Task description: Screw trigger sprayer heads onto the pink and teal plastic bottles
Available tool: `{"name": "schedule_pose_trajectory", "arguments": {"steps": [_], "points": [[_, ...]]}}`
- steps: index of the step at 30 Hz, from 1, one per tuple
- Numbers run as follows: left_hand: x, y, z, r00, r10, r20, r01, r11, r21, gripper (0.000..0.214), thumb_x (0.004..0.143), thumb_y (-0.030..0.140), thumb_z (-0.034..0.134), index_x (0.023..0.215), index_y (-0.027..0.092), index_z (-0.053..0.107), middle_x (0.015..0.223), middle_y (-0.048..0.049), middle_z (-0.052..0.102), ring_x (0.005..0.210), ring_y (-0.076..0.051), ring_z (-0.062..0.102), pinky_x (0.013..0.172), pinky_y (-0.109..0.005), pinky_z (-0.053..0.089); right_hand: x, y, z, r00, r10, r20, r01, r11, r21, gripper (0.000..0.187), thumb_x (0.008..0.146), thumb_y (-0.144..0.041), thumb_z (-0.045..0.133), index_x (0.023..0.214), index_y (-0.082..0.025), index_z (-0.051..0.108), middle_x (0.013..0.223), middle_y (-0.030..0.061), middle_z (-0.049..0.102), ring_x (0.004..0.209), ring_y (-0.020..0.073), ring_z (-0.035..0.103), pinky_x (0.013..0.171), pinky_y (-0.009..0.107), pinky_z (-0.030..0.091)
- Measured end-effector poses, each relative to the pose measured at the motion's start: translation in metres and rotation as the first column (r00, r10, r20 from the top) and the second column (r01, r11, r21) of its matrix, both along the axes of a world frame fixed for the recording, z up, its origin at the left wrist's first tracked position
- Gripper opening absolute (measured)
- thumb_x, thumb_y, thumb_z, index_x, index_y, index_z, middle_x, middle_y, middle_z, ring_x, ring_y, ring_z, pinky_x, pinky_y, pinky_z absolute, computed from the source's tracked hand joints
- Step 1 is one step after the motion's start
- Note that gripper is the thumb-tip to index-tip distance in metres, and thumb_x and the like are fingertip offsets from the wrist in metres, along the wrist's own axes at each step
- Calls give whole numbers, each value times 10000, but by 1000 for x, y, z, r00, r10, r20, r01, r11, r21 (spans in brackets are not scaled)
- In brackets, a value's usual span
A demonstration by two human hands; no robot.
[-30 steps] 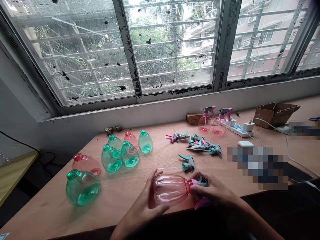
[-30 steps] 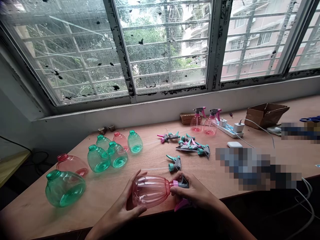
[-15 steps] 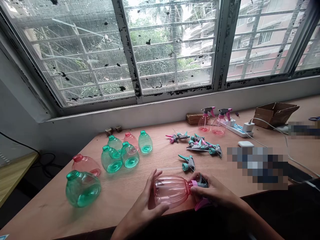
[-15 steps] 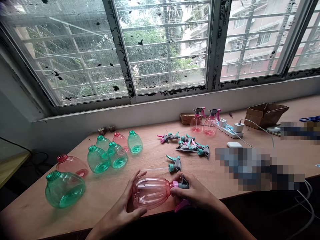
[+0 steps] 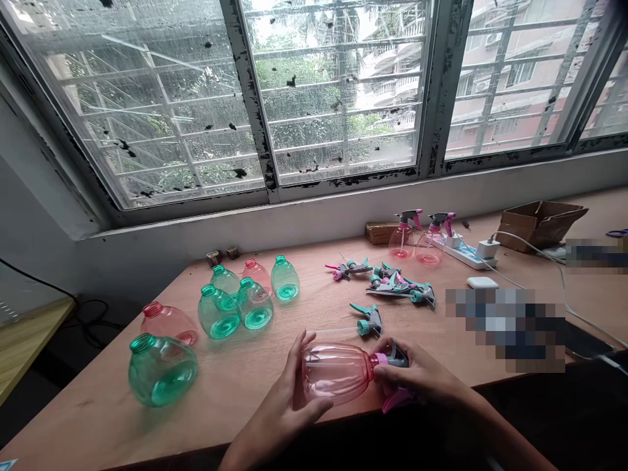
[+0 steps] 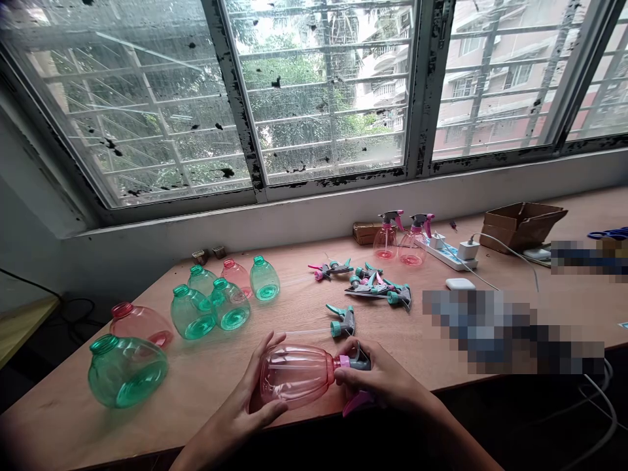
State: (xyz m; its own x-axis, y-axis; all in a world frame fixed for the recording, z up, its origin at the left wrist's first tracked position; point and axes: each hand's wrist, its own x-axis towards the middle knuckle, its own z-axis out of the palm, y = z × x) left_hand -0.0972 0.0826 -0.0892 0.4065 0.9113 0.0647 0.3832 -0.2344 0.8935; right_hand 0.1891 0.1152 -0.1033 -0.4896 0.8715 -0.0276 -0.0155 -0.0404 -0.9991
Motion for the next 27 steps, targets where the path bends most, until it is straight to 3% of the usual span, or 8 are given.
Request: {"name": "schedule_pose_trajectory", "arguments": {"steps": [3, 6, 11, 18, 21, 27], "points": [[1, 1, -2, 1000, -5, -13, 5, 999, 36, 1024, 827, 359, 737, 1558, 309, 22, 1650, -78, 173, 1516, -269, 171, 1244, -444, 134, 0, -1, 2, 1000, -8, -2, 8, 1000, -1, 361, 816, -442, 764, 958, -155, 597, 690, -13, 688, 618, 135, 614, 553, 214, 427], [0, 2, -2, 1000, -15, 14, 14, 1000, 21, 1082, 782, 401, 784, 1558, 323, 34, 1655, -67, 166, 1521, -283, 148, 1246, -446, 126, -1, -2, 2, 1000, -8, -11, 8, 1000, 0, 359, 813, -442, 767, 944, -154, 599, 701, -14, 686, 632, 132, 617, 572, 216, 439], [-3, 2, 2, 996, 1, 86, 4, 998, -56, 771, 945, 513, 530, 1553, 326, 94, 1657, -50, 171, 1525, -268, 140, 1245, -476, 102, -1, -2, 1, 1000, -2, -17, 2, 1000, -9, 349, 813, -431, 773, 935, -155, 598, 702, -9, 694, 637, 134, 617, 580, 219, 439], [-1, 3, -4, 1000, -9, 24, 9, 1000, 6, 982, 842, 359, 724, 1553, 315, 49, 1651, -81, 173, 1514, -265, 180, 1248, -451, 126, -1, -3, 4, 1000, -16, -12, 15, 1000, -20, 366, 807, -440, 777, 958, -151, 611, 700, -11, 681, 632, 137, 612, 581, 225, 437], [-1, 3, -4, 999, -13, 29, 13, 1000, -3, 1061, 788, 376, 780, 1559, 306, 55, 1658, -92, 152, 1519, -292, 159, 1247, -474, 116, -1, -4, 6, 1000, -14, -10, 14, 1000, -5, 358, 805, -439, 777, 946, -155, 611, 709, -7, 687, 650, 143, 617, 593, 231, 438], [2, -2, 7, 996, 31, 83, -25, 997, -72, 837, 912, 525, 583, 1560, 274, 116, 1657, -98, 170, 1523, -294, 145, 1245, -505, 96, -2, -3, 4, 1000, -10, -17, 9, 1000, -19, 371, 790, -458, 779, 937, -168, 600, 703, -8, 688, 637, 155, 629, 595, 249, 442]]}}
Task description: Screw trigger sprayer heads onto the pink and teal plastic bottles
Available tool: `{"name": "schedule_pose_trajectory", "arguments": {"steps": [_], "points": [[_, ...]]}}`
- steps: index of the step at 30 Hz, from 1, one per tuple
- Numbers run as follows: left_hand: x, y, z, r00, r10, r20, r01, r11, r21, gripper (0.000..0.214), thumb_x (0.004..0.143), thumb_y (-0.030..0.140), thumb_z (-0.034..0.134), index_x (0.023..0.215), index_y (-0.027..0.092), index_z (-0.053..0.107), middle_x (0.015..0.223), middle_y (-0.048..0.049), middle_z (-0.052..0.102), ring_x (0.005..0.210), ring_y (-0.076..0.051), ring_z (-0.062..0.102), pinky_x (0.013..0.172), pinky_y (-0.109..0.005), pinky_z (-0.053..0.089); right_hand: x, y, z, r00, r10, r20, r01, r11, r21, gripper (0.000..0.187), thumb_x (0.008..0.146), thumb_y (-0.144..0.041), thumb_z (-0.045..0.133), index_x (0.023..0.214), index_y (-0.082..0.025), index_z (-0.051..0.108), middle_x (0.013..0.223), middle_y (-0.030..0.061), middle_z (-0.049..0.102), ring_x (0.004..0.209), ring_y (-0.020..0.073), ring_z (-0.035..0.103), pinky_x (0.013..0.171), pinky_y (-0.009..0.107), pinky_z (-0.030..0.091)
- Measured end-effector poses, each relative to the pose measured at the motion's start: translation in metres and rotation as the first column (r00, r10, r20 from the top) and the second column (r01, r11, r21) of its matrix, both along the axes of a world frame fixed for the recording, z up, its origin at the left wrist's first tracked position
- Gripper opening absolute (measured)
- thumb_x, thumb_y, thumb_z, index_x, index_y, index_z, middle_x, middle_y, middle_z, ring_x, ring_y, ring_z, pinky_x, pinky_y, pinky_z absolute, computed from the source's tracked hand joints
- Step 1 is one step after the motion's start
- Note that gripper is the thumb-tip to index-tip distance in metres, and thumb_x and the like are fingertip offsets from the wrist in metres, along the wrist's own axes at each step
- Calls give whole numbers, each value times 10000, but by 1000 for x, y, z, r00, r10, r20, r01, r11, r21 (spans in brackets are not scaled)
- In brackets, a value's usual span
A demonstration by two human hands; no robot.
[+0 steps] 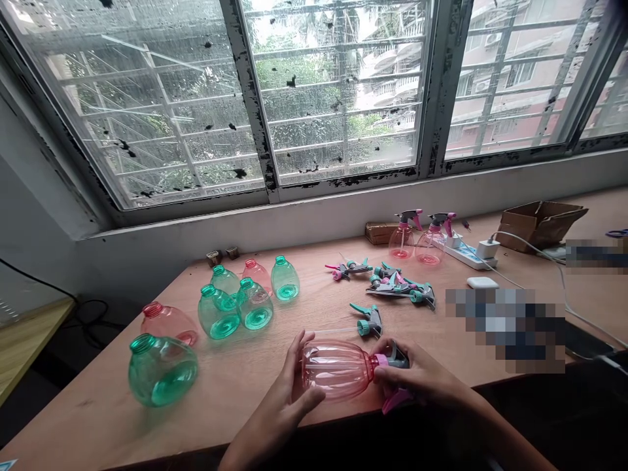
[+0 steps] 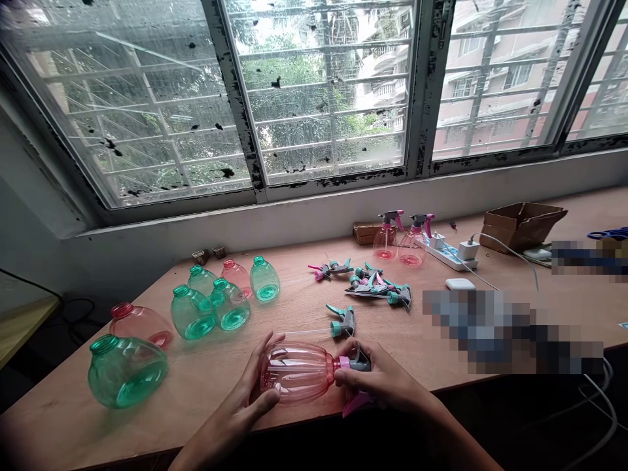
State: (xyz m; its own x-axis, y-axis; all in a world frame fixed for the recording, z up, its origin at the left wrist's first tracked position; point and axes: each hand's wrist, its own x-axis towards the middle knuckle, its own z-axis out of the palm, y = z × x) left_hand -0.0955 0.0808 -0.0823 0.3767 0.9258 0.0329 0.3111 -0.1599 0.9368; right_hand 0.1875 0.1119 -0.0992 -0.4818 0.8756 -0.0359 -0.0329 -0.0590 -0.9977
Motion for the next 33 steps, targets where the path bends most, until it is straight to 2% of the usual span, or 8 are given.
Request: {"name": "schedule_pose_trajectory", "arguments": {"steps": [6, 10, 13, 16, 19, 25, 29, 33], "points": [[0, 0, -3, 1000, -24, 6, 24, 1000, 8, 883, 878, 422, 680, 1557, 307, 126, 1644, -90, 214, 1508, -294, 204, 1242, -494, 146, 0, 0, 1, 999, -9, 42, 10, 1000, -10, 374, 803, -487, 755, 923, -171, 596, 648, -3, 702, 589, 161, 635, 536, 234, 409], [2, 0, -6, 1000, -16, -10, 17, 994, 106, 954, 837, 366, 739, 1555, 322, 113, 1656, -87, 162, 1513, -293, 185, 1237, -460, 191, 0, -1, 3, 999, -19, 41, 19, 1000, -4, 381, 799, -488, 760, 920, -163, 604, 630, -6, 699, 586, 156, 637, 541, 226, 418], [2, 0, -8, 1000, -3, -21, 5, 993, 117, 1025, 803, 398, 775, 1556, 342, 81, 1667, -75, 111, 1519, -301, 157, 1238, -465, 183, 0, -1, 2, 999, -16, 29, 16, 1000, -1, 392, 788, -496, 768, 924, -167, 605, 639, -9, 700, 592, 157, 638, 548, 227, 434], [-1, 3, -10, 999, -25, 24, 23, 996, 88, 887, 887, 508, 640, 1559, 326, 91, 1666, -80, 129, 1520, -296, 155, 1239, -487, 152, 0, 0, -1, 999, -9, 32, 9, 1000, 3, 391, 786, -494, 771, 922, -168, 604, 653, -6, 707, 589, 154, 638, 542, 225, 439], [-3, 5, -11, 999, -10, 43, 8, 999, 43, 742, 954, 516, 520, 1557, 304, 142, 1647, -92, 209, 1515, -292, 185, 1238, -495, 144, 1, 1, -3, 999, -15, 48, 13, 1000, 28, 379, 790, -489, 770, 920, -168, 615, 661, -6, 706, 595, 151, 634, 527, 219, 425], [0, 8, -15, 994, 25, 108, -35, 996, 87, 1048, 804, 433, 771, 1560, 329, 54, 1623, -128, 242, 1477, -322, 277, 1215, -512, 224, 1, -1, 2, 1000, -7, 30, 7, 1000, 3, 383, 778, -485, 780, 915, -172, 607, 653, -5, 711, 604, 165, 642, 563, 241, 437], [0, 10, -17, 997, 22, 74, -31, 993, 116, 1126, 756, 391, 822, 1563, 329, 38, 1614, -142, 253, 1479, -333, 266, 1217, -524, 209, -1, -1, 5, 1000, -13, 23, 13, 1000, -7, 383, 783, -493, 774, 910, -176, 602, 669, -11, 703, 603, 160, 644, 565, 242, 445], [-2, 5, -12, 999, 8, 54, -9, 999, 36, 1164, 732, 432, 829, 1570, 306, 30, 1635, -124, 221, 1503, -327, 200, 1237, -505, 140, 0, -1, 4, 1000, -2, 16, 3, 1000, -6, 395, 778, -500, 778, 907, -170, 604, 681, -5, 709, 605, 161, 649, 568, 246, 453]]}}
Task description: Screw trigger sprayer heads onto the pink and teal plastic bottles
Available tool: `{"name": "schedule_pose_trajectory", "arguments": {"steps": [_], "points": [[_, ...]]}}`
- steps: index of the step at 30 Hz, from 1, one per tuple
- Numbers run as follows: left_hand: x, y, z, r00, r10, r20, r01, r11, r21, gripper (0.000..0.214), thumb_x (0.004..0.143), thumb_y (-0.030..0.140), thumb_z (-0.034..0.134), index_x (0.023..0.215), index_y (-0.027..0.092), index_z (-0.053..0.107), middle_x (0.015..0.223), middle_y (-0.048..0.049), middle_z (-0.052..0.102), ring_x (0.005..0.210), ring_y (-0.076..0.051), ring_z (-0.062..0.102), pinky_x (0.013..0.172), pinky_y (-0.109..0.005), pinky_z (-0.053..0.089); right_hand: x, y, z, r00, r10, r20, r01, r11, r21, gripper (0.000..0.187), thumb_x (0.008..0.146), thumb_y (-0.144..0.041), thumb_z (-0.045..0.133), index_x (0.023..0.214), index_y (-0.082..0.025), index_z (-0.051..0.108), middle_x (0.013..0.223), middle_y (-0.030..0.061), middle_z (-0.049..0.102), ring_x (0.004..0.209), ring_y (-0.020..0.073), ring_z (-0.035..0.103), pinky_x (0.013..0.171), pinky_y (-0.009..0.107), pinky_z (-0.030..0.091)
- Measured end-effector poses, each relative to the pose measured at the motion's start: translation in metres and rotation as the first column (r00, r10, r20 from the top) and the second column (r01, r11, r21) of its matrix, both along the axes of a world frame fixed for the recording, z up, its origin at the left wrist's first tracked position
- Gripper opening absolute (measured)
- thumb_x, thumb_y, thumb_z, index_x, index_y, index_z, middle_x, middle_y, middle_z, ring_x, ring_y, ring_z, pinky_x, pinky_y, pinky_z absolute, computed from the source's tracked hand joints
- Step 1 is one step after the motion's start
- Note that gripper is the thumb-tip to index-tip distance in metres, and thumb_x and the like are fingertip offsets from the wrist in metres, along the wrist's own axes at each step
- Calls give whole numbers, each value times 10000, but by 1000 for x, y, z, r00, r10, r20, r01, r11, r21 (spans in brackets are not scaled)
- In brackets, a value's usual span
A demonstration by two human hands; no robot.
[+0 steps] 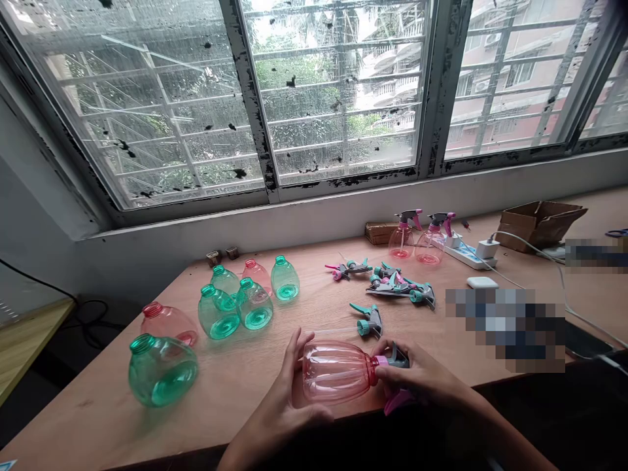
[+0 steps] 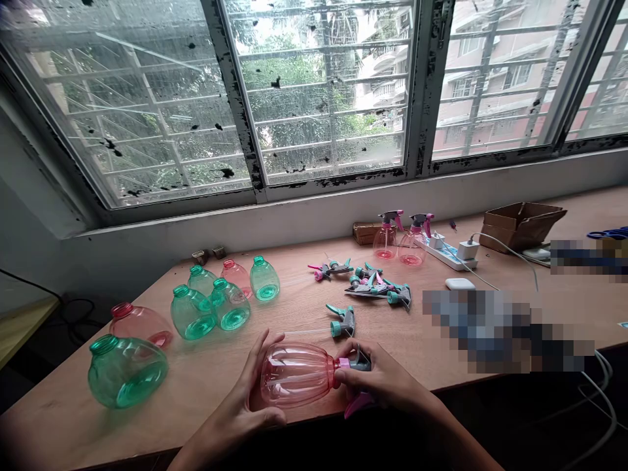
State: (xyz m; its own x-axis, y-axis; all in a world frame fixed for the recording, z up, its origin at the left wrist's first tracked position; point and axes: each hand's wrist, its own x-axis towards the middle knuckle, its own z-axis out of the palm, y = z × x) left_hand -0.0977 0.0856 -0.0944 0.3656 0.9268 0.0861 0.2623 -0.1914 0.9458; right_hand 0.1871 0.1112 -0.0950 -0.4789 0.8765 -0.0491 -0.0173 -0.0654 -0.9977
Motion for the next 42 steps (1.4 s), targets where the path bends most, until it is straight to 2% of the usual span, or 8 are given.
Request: {"name": "schedule_pose_trajectory", "arguments": {"steps": [7, 17, 24, 31, 34, 36, 40, 42], "points": [[0, -2, 4, 994, 49, -97, -52, 998, -29, 906, 768, 449, 790, 1517, 238, 326, 1595, -111, 337, 1481, -337, 263, 1240, -478, 177, 1, 2, -4, 1000, 4, -18, -3, 1000, 26, 349, 793, -443, 779, 920, -159, 620, 711, 6, 727, 600, 139, 642, 557, 226, 460], [8, -18, 7, 993, 52, -103, -27, 974, 225, 930, 772, 406, 803, 1518, 412, 248, 1622, -36, 290, 1469, -358, 270, 1201, -500, 263, 1, -8, -8, 997, -43, -61, 42, 999, -26, 427, 784, -531, 746, 963, -179, 584, 673, 1, 711, 510, 165, 661, 437, 233, 482], [11, -21, 15, 977, 46, 210, -40, 999, -31, 806, 807, 753, 535, 1440, 273, 399, 1512, -113, 441, 1363, -388, 425, 1109, -486, 390, 5, -31, -8, 957, -139, 254, -20, 843, 537, 287, 812, -375, 784, 1054, -260, 683, 1001, 73, 766, 920, 292, 715, 813, 374, 549], [15, -32, 13, 998, 16, 58, -35, 941, 337, 793, 701, 497, 835, 1360, 341, 423, 1471, -95, 436, 1406, -387, 356, 1141, -487, 343, -5, -26, -14, 991, 41, -129, -45, 998, -33, 343, 918, -530, 606, 941, -191, 551, 675, 22, 721, 530, 208, 724, 492, 286, 569], [14, -33, 16, 1000, -10, 28, 0, 939, 343, 938, 652, 459, 880, 1429, 387, 359, 1587, -72, 283, 1483, -392, 200, 1198, -533, 210, -4, -28, -15, 997, -45, -65, 52, 991, 124, 326, 924, -505, 616, 974, -187, 561, 681, 25, 733, 547, 204, 735, 505, 273, 585], [14, -30, 17, 993, -11, 113, -13, 978, 206, 1060, 600, 558, 872, 1481, 368, 314, 1624, -82, 227, 1491, -409, 164, 1194, -545, 216, -3, -31, -14, 984, -179, 24, 144, 857, 495, 282, 904, -449, 674, 1005, -198, 595, 748, 40, 760, 612, 211, 751, 563, 277, 605], [26, -20, 13, 900, 256, 352, -173, 953, -250, 746, 733, 728, 651, 1294, 242, 577, 1434, -152, 524, 1328, -424, 451, 1010, -528, 457, -5, -36, -8, 958, -281, 62, 1, 219, 976, 313, 886, -306, 736, 1144, -181, 611, 826, 77, 788, 687, 214, 760, 648, 272, 606], [35, -20, 16, 856, 358, 373, -213, 901, -377, 611, 808, 673, 600, 1207, 211, 622, 1307, -149, 616, 1190, -391, 580, 886, -479, 525, -9, -36, -5, 961, -271, 55, -14, 152, 988, 333, 876, -312, 748, 1148, -177, 612, 803, 74, 788, 663, 209, 757, 628, 263, 606]]}}
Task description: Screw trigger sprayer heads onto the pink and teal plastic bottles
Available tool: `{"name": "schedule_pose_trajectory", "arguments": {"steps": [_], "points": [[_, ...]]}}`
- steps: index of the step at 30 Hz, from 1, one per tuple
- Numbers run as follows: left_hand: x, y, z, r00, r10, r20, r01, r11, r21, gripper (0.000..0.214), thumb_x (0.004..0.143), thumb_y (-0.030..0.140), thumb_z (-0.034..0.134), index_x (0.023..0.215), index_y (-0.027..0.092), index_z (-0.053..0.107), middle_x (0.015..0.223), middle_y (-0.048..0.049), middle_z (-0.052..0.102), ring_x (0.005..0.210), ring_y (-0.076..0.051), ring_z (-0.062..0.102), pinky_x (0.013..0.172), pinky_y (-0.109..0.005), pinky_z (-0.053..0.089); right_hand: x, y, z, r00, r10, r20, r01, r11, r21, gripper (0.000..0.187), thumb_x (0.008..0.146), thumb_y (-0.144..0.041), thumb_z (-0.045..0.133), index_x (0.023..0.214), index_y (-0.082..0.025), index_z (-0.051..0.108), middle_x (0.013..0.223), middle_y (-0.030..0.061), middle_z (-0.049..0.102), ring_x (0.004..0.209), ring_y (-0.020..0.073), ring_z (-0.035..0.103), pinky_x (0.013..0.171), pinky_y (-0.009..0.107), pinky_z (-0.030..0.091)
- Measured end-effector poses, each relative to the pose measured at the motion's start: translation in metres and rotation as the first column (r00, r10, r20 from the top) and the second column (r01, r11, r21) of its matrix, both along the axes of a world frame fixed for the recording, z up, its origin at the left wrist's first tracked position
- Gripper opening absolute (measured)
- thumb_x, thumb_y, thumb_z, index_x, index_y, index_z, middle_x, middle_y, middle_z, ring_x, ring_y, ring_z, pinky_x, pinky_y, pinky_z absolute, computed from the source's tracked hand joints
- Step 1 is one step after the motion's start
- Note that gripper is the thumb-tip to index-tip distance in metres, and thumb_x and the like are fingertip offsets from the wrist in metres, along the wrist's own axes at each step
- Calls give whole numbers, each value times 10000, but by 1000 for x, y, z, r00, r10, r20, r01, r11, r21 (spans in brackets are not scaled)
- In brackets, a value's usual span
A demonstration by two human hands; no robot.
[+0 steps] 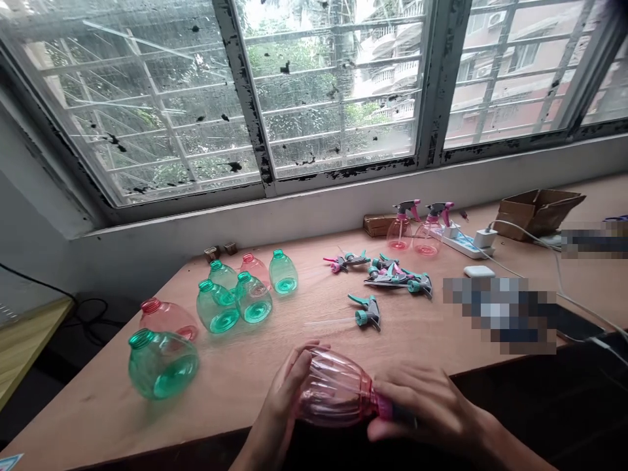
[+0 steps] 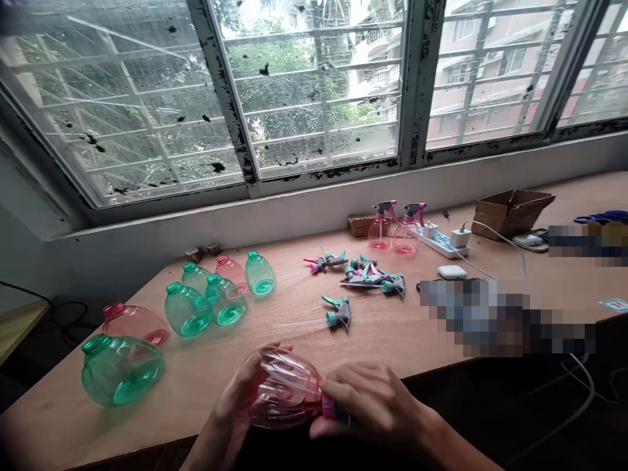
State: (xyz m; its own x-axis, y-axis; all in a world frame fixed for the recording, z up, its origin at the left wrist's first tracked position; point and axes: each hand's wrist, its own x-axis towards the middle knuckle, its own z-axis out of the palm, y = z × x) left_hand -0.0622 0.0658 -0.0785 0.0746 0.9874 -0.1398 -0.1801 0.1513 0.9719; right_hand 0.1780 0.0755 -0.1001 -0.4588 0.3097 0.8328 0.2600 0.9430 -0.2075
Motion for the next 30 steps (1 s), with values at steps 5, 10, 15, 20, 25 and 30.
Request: {"name": "schedule_pose_trajectory", "arguments": {"steps": [5, 10, 15, 20, 25, 30], "points": [[15, 2, 33, 967, 243, -79, -192, 895, 402, 498, 822, 540, 669, 1198, 223, 592, 1211, -83, 650, 970, -252, 660, 826, -345, 523, -16, 12, 21, 932, -74, -356, -186, 744, -642, 313, 807, -417, 791, 940, -203, 607, 718, 15, 745, 548, 197, 741, 485, 257, 616], [14, 23, 71, 908, 408, -92, -227, 664, 713, 457, 840, 514, 658, 1164, 194, 611, 1136, -81, 663, 926, -219, 639, 786, -315, 531, -26, 44, 68, 846, 13, -533, -502, 359, -787, 323, 813, -420, 780, 890, -193, 564, 662, -13, 717, 511, 207, 745, 321, 200, 544], [10, 32, 79, 877, 480, -13, -194, 379, 905, 551, 797, 469, 732, 1245, 191, 573, 1191, -102, 607, 1046, -273, 635, 863, -396, 558, -22, 67, 98, 833, 179, -524, -554, 291, -780, 288, 865, -426, 728, 890, -180, 580, 671, 11, 742, 471, 185, 735, 261, 131, 458], [10, 42, 76, 898, 433, 76, -241, 340, 909, 529, 815, 522, 680, 1228, 209, 572, 1192, -101, 607, 1134, -316, 604, 864, -450, 573, -16, 65, 113, 868, 179, -464, -497, 296, -816, 301, 852, -398, 753, 1004, -192, 595, 740, 22, 764, 560, 204, 762, 404, 226, 601], [-2, 63, 68, 790, 611, -47, -219, 353, 910, 431, 956, 537, 461, 1262, 243, 539, 1371, -108, 540, 1302, -301, 493, 1009, -477, 477, -6, 76, 127, 845, 140, -517, -505, 529, -682, 224, 883, -327, 723, 1011, -165, 633, 880, 70, 771, 796, 233, 772, 707, 380, 659], [-33, 76, 76, 673, 701, -237, -122, 421, 899, 578, 914, 533, 577, 1395, 245, 433, 1528, -127, 380, 1411, -298, 370, 1112, -489, 387, 44, 112, 152, 932, -297, -206, 173, 867, -467, 243, 909, -352, 662, 1080, -181, 680, 907, 87, 774, 721, 236, 738, 666, 388, 609]]}}
